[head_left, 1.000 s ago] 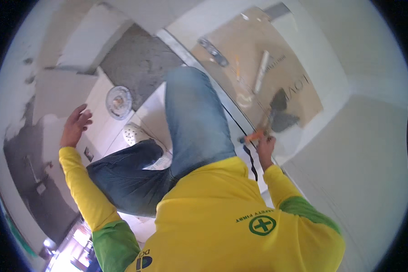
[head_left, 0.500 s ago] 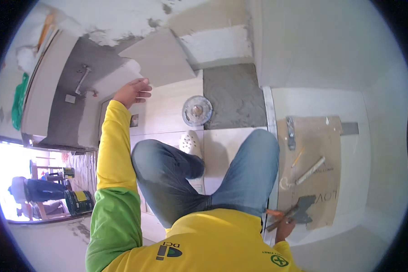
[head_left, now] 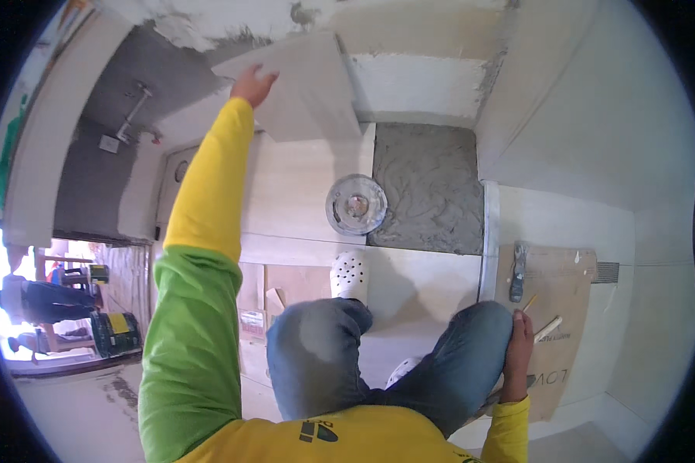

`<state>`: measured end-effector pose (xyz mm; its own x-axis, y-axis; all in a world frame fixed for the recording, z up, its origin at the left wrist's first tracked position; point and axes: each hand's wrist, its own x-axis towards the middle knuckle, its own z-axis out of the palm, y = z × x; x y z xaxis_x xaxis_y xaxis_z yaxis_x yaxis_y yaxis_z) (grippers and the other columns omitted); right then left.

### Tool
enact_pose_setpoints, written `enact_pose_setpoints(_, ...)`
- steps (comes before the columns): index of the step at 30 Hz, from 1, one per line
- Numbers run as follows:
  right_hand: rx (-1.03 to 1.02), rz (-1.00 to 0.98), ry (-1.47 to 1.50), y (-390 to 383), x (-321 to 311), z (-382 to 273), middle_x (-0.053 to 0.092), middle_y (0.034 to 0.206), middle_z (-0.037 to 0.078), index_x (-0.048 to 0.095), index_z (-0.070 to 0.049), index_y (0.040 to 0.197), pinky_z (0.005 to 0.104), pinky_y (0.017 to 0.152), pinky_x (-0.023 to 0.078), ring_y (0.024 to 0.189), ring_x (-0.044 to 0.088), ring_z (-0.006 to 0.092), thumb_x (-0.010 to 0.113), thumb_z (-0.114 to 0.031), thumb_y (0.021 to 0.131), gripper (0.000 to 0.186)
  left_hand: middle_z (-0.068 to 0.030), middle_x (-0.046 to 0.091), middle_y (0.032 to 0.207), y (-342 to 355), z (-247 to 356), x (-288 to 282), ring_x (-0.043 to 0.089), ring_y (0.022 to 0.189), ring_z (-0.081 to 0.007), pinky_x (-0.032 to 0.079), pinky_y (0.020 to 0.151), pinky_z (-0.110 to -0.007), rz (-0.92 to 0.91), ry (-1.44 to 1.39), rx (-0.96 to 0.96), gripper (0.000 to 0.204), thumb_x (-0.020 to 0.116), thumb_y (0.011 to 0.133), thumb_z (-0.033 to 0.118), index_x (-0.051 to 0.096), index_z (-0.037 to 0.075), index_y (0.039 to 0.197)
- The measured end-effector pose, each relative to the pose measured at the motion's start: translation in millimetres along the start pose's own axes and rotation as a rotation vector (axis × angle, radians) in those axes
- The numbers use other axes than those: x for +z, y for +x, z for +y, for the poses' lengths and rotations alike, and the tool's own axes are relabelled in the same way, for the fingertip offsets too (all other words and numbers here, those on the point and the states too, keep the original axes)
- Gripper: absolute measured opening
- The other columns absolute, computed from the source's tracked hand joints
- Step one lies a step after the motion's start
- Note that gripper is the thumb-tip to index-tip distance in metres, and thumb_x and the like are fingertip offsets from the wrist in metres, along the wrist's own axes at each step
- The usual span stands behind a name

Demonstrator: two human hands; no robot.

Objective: The person places a tile onto a pre-spread mortar bed around a floor drain, aligns it with adjacent tiles, and uses a rubber mallet to tap it into place before applying additional mortar with a trowel.

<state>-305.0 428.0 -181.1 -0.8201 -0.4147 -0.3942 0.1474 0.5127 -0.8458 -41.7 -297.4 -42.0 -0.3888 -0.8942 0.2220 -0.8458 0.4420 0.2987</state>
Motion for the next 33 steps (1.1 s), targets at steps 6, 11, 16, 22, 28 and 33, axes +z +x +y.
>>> enact_pose_setpoints(6,0.119,-0.07,-0.235,14,5,-34,0.068,0.094,0.008,0.065,0.004,0.114,0.0275,0.083,0.046,0.089,0.06,0.0162,0.059,-0.029,0.097,0.037,-0.0218,0.043,0.147,39,17,49,0.04,0.136,-0.04,0.034,0.113,-0.044,0.376,0.211,0.253,0.07,0.06,0.092,0.045,0.04,0.005,0.145)
enact_pose_setpoints(11,0.203,-0.095,-0.245,22,12,-39,0.068,0.096,0.009,0.065,0.005,0.111,0.0261,0.078,0.047,0.084,0.061,0.0144,0.059,-0.024,0.095,0.033,-0.0216,0.048,0.143,22,20,75,0.046,0.131,-0.0403,0.039,0.109,-0.045,0.44,0.153,0.197,0.06,0.057,0.095,0.042,0.047,0.004,0.14)
enact_pose_setpoints(16,0.235,-0.084,-0.19,30,6,-29,0.067,0.093,0.007,0.065,0.004,0.111,0.0284,0.081,0.046,0.086,0.059,0.015,0.061,-0.022,0.093,0.031,-0.0191,0.052,0.139,17,37,53,0.052,0.124,-0.0386,0.043,0.103,-0.047,0.392,0.204,0.165,0.055,0.055,0.095,0.043,0.052,0.007,0.136)
enact_pose_setpoints(22,-0.059,-0.073,-0.553,48,36,-54,0.067,0.091,0.009,0.065,0.001,0.113,0.0279,0.078,0.048,0.084,0.06,0.0144,0.061,-0.018,0.094,0.027,-0.0206,0.058,0.129,2,40,43,0.054,0.119,-0.0391,0.045,0.099,-0.046,0.429,0.123,0.215,0.043,0.056,0.095,0.039,0.06,0.007,0.124)
enact_pose_setpoints(28,-0.142,-0.439,-0.257,55,193,-106,0.069,0.099,0.006,0.063,-0.004,0.12,0.0279,0.081,0.05,0.091,0.062,0.013,0.064,-0.022,0.095,0.03,-0.0238,0.06,0.121,-48,22,47,0.054,0.116,-0.0406,0.044,0.1,-0.044,0.602,-0.035,0.286,0.037,0.056,0.096,0.032,0.064,0.001,0.115)
enact_pose_setpoints(33,-0.1,-0.813,0.051,26,299,-177,0.067,0.109,0.009,0.055,-0.002,0.129,0.0308,0.082,0.051,0.095,0.065,0.0174,0.061,-0.037,0.097,0.048,-0.0183,0.064,0.117,-97,5,52,0.06,0.11,-0.0336,0.047,0.096,-0.043,0.794,-0.145,0.249,0.04,0.058,0.096,0.032,0.064,-0.001,0.118)
